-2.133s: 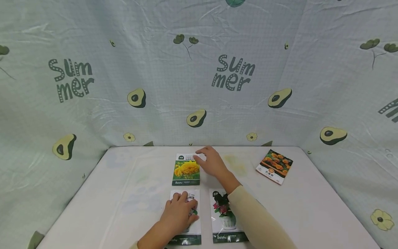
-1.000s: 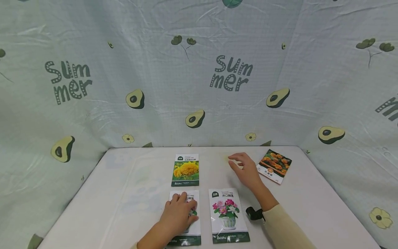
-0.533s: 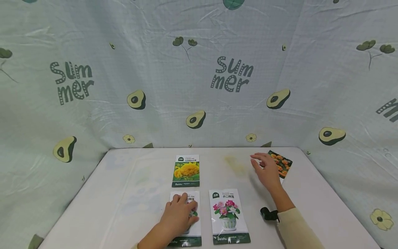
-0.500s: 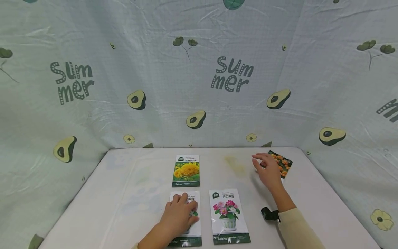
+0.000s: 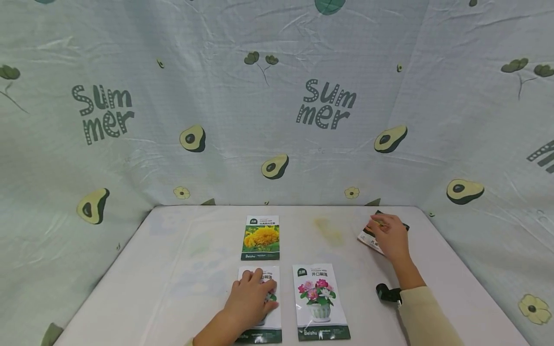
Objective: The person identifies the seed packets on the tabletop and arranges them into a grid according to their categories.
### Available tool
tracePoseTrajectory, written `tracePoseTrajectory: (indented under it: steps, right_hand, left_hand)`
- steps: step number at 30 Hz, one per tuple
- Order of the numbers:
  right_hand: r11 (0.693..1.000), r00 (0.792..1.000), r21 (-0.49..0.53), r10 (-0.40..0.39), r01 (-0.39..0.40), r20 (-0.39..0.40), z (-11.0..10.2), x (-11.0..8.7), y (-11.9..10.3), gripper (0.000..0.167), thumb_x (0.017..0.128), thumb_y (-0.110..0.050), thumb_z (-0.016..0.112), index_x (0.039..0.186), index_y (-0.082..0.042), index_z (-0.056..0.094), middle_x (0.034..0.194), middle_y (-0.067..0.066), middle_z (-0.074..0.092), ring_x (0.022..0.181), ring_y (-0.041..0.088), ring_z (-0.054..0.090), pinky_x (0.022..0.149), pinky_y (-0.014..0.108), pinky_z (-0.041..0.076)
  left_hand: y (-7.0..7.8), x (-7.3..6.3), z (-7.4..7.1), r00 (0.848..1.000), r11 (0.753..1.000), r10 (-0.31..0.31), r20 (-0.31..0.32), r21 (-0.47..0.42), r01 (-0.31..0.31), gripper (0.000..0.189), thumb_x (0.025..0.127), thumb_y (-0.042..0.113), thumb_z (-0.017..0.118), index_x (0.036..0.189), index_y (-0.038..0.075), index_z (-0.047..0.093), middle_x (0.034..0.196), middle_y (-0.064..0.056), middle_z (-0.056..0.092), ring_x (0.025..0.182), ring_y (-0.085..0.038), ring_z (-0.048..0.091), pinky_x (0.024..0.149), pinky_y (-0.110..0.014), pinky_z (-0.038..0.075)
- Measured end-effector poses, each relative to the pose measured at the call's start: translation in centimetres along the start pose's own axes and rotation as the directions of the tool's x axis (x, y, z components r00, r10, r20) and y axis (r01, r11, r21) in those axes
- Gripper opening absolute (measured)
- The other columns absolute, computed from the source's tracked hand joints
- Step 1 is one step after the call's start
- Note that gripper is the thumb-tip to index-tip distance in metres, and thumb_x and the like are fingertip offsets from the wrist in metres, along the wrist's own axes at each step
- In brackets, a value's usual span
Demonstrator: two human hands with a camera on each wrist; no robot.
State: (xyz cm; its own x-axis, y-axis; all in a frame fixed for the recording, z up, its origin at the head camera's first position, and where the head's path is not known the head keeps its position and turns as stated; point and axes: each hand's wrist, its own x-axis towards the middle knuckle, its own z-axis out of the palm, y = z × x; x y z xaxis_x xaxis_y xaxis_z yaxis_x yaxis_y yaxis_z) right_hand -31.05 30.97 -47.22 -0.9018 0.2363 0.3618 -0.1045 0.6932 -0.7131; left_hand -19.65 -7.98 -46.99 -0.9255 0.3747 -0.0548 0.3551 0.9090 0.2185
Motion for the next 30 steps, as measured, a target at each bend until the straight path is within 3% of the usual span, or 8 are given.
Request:
tracePoseTrajectory:
  steps: [11,30]
  right_hand:
    - [0.991,0.989,-0.059,0.127,-0.123,0.076,-0.6,1.3,1.2,0.042,0.103,-0.025,0.063,0.137,-0.001,0.061,0.150,0.029,0.043,0.141,0.050,0.038,0.113,0.064,0.034]
    - [0.945,0.956,-0.240,0.259,-0.222,0.135,0.4,3.5,2.5,0.047,0.103,-0.032,0.060,0.139,-0.001,0.057,0.153,0.034,0.033,0.141,0.055,0.030,0.111,0.064,0.038]
  left_hand:
    - [0.2,0.0,0.0,1.000,1.000,-0.006,0.011,-0.003,0.007,0.039,0.089,0.050,0.075,0.119,0.025,0.071,0.120,-0.008,0.057,0.114,-0.033,0.050,0.087,-0.059,0.047]
    - [0.2,0.1,0.2,1.000,1.000,-0.017,0.010,0.000,0.017,0.040,0.088,0.051,0.075,0.119,0.026,0.071,0.120,-0.008,0.057,0.113,-0.033,0.050,0.088,-0.058,0.048]
